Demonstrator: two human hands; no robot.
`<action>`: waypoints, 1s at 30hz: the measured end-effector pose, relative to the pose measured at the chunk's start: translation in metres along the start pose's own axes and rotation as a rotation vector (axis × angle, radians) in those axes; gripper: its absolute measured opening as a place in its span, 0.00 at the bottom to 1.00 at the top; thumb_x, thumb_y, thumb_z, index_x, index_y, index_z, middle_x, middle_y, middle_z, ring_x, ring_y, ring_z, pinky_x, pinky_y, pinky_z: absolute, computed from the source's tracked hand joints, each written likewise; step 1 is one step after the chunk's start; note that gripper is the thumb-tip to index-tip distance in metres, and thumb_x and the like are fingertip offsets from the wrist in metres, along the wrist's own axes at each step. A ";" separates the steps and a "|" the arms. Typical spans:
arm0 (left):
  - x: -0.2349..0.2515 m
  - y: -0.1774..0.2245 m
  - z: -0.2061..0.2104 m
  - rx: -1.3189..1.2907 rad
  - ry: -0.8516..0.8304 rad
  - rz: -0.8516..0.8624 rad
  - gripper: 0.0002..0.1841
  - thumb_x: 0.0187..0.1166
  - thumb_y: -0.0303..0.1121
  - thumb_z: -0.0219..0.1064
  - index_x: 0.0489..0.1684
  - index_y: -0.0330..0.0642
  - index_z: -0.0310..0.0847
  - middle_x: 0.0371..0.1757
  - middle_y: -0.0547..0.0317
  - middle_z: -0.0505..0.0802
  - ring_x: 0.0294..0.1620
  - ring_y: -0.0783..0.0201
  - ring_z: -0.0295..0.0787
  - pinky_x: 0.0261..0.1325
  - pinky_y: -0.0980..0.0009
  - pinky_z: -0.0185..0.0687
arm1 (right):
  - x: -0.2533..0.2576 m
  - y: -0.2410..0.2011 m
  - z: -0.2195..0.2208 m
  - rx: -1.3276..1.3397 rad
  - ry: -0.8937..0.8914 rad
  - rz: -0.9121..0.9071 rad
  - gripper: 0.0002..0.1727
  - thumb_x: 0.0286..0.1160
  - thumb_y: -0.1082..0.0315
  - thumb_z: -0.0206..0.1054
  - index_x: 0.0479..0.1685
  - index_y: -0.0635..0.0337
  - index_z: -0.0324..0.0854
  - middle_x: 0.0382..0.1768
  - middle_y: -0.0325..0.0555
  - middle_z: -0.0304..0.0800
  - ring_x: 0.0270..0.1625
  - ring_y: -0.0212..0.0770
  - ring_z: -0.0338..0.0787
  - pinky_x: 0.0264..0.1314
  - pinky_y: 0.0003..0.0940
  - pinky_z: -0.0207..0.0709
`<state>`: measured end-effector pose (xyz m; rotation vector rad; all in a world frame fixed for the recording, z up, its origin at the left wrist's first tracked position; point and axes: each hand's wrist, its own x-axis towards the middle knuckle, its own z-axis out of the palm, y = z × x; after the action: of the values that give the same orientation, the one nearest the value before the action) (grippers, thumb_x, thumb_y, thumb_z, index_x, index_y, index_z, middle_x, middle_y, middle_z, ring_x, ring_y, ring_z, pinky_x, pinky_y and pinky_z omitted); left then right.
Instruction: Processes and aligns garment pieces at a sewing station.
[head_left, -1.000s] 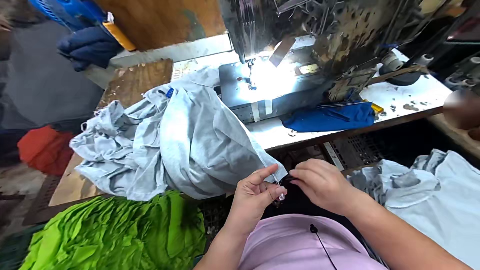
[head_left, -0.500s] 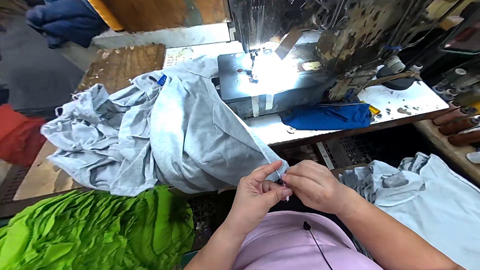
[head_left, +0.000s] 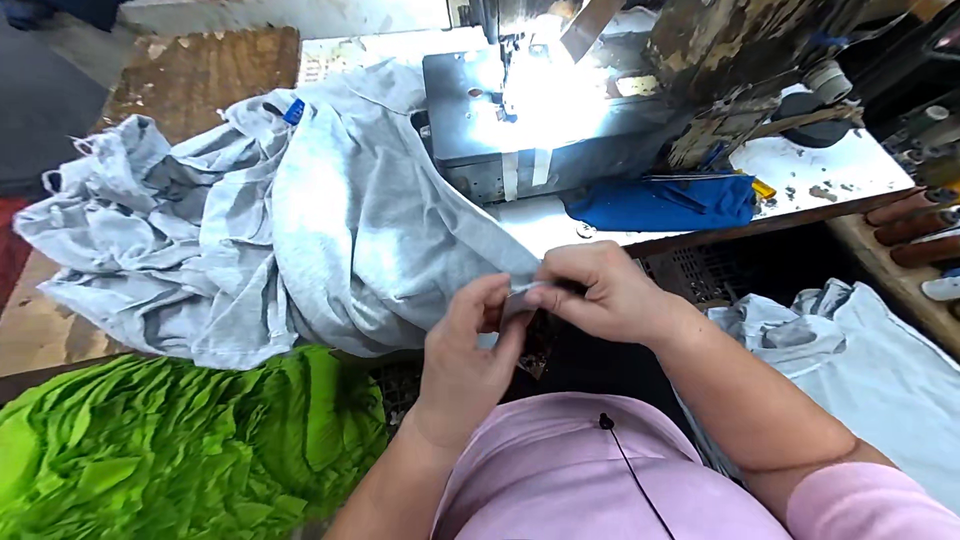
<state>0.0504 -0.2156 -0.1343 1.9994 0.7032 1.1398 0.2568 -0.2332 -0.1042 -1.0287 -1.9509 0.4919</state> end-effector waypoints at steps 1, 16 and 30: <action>-0.002 -0.002 -0.003 -0.122 -0.029 -0.072 0.16 0.75 0.25 0.74 0.60 0.38 0.82 0.45 0.60 0.96 0.43 0.70 0.95 0.50 0.72 0.95 | 0.003 -0.002 -0.001 0.005 0.046 -0.022 0.13 0.78 0.68 0.67 0.25 0.63 0.85 0.22 0.37 0.81 0.26 0.22 0.78 0.28 0.16 0.71; 0.030 0.015 -0.010 -0.152 -0.100 -0.026 0.08 0.66 0.32 0.82 0.37 0.48 0.88 0.37 0.78 0.93 0.41 0.85 0.89 0.47 0.83 0.89 | -0.034 -0.004 0.042 0.262 0.322 0.087 0.13 0.62 0.71 0.81 0.32 0.67 0.80 0.32 0.42 0.85 0.34 0.22 0.83 0.37 0.15 0.80; 0.067 0.026 -0.100 -0.592 -0.010 -0.321 0.12 0.88 0.31 0.59 0.64 0.54 0.79 0.48 0.72 0.93 0.46 0.76 0.92 0.50 0.77 0.91 | -0.006 -0.006 -0.047 0.907 0.288 0.439 0.07 0.87 0.72 0.59 0.47 0.60 0.84 0.21 0.35 0.80 0.11 0.20 0.67 0.10 0.13 0.63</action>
<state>-0.0042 -0.1498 -0.0453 1.3404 0.5697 0.9968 0.2945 -0.2435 -0.0772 -0.8356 -1.0279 1.2482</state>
